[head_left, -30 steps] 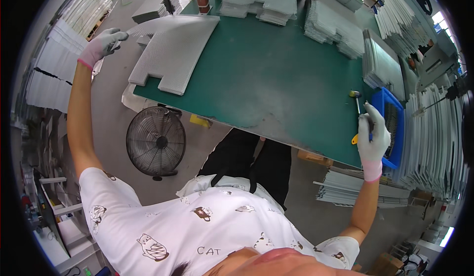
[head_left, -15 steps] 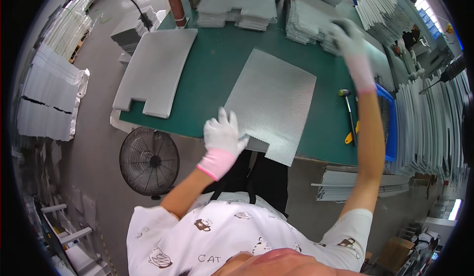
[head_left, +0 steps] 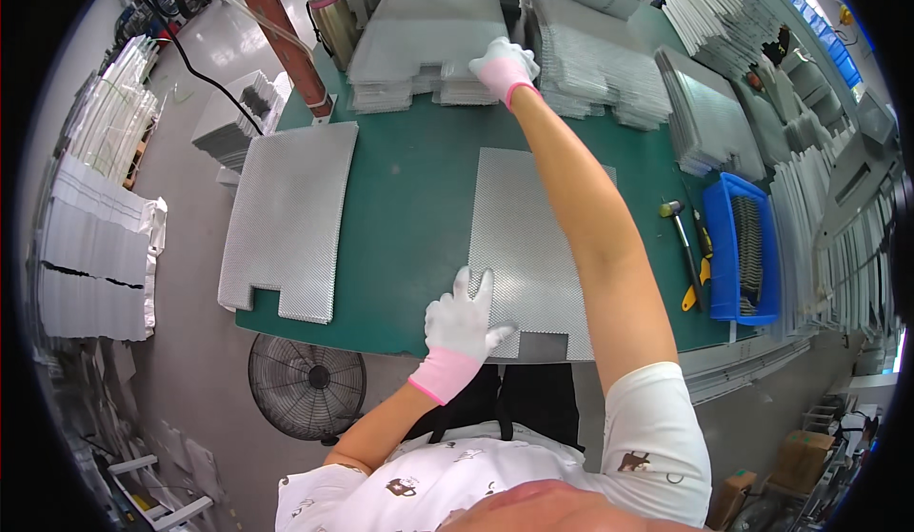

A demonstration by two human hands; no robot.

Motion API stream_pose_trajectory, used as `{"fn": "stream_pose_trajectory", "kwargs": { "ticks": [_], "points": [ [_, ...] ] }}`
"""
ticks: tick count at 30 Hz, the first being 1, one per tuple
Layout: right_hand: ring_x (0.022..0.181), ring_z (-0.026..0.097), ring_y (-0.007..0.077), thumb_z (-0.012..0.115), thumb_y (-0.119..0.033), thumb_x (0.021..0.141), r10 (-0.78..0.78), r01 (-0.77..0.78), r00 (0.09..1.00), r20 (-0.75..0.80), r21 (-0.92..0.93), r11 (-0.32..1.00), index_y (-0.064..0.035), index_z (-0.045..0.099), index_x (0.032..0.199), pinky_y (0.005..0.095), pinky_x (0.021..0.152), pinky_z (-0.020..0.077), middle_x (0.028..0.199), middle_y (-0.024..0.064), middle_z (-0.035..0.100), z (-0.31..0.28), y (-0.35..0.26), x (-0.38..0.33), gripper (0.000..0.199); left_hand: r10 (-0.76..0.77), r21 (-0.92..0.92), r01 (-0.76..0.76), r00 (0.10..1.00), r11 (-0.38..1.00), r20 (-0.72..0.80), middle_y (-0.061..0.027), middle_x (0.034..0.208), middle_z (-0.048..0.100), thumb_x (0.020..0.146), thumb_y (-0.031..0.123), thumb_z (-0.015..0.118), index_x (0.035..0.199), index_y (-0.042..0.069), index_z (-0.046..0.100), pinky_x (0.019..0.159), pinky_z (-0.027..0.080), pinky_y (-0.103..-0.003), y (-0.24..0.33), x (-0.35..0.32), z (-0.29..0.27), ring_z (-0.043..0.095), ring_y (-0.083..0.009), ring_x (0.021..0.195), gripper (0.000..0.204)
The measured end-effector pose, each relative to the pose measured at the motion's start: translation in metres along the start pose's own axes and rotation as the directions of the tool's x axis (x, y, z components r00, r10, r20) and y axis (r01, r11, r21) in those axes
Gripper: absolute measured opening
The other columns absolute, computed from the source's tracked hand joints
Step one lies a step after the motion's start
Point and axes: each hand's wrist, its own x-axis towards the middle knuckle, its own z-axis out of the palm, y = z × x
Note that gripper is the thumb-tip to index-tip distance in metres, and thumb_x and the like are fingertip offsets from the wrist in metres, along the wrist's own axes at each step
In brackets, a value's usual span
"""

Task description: The recorder is seen assembling metal mesh filters by attaching small plastic handles and fitting a metal frame around the mesh, then securing it using tools.

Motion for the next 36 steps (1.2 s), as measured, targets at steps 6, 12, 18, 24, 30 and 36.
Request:
{"fn": "stream_pose_trajectory", "kwargs": {
  "ticks": [6, 12, 18, 24, 30, 36],
  "points": [
    [0.122, 0.048, 0.0279, 0.070, -0.036, 0.073, 0.076, -0.076, 0.997, 0.013, 0.028, 0.997, -0.0082, 0.054, 0.126, 0.0385, 0.099, 0.0419, 0.127, 0.0125, 0.056, -0.008, -0.003, 0.013, 0.062, 0.053, 0.003, -0.053, 0.998, 0.999, -0.037, -0.0167, 0.124, 0.054, 0.069, 0.064, 0.067, 0.129, 0.011, 0.053, 0.061, 0.051, -0.036, -0.002, 0.003, 0.006, 0.061, -0.0225, 0.065, 0.081],
    [0.129, 0.042, 0.0261, 0.080, -0.042, 0.064, 0.135, -0.133, 0.988, 0.075, -0.040, 0.990, -0.0149, 0.054, 0.130, 0.0384, 0.101, 0.0416, 0.139, 0.0089, 0.044, -0.022, -0.007, 0.016, 0.076, 0.074, 0.018, -0.073, 0.993, 0.997, -0.096, -0.0161, 0.115, 0.057, 0.067, 0.065, 0.068, 0.126, 0.010, 0.055, 0.058, 0.049, -0.035, -0.003, 0.002, 0.009, 0.060, -0.0206, 0.062, 0.081],
    [0.127, 0.046, 0.0299, 0.081, -0.031, 0.068, 0.165, -0.111, 0.978, -0.130, 0.349, 0.931, -0.0120, 0.055, 0.126, 0.0422, 0.098, 0.0462, 0.135, 0.0108, 0.044, -0.027, -0.013, 0.045, 0.066, 0.064, -0.009, -0.065, 0.994, 0.998, -0.094, -0.0160, 0.110, 0.057, 0.065, 0.064, 0.070, 0.124, 0.009, 0.056, 0.058, 0.048, -0.037, 0.002, -0.001, 0.008, 0.059, -0.0228, 0.064, 0.082],
    [0.121, 0.052, 0.0320, 0.067, -0.027, 0.077, -0.098, 0.097, 0.995, -0.007, -0.113, 0.989, -0.0099, 0.061, 0.122, 0.0429, 0.095, 0.0472, 0.136, 0.0121, 0.049, -0.030, 0.010, 0.038, 0.048, -0.002, -0.153, -0.098, 0.835, 0.983, -0.550, -0.0131, 0.095, 0.051, 0.079, 0.037, 0.066, 0.107, 0.010, 0.056, 0.073, 0.039, -0.045, -0.059, 0.066, -0.058, 0.051, -0.0319, 0.085, 0.041],
    [0.117, 0.056, 0.0318, 0.059, -0.028, 0.077, -0.234, 0.232, 0.964, 0.124, 0.035, 0.972, -0.0075, 0.067, 0.110, 0.0421, 0.094, 0.0471, 0.121, 0.0138, 0.062, 0.005, 0.010, 0.025, 0.039, -0.278, -0.123, 0.255, 0.766, 0.959, -0.580, -0.0177, 0.106, 0.064, 0.091, 0.038, 0.042, 0.106, 0.006, 0.061, 0.085, 0.044, -0.050, -0.177, 0.263, -0.103, 0.060, -0.0374, 0.101, 0.040],
    [0.118, 0.053, 0.0312, 0.062, -0.038, 0.077, -0.304, 0.303, 0.952, 0.040, 0.017, 0.953, -0.0088, 0.065, 0.113, 0.0428, 0.094, 0.0469, 0.122, 0.0126, 0.059, 0.008, 0.024, 0.020, 0.046, -0.433, -0.014, 0.433, 0.899, 0.901, -0.065, -0.0166, 0.121, 0.063, 0.090, 0.048, 0.041, 0.120, 0.008, 0.061, 0.094, 0.042, -0.048, -0.168, 0.316, -0.128, 0.059, -0.0349, 0.114, 0.054]
  ]
}}
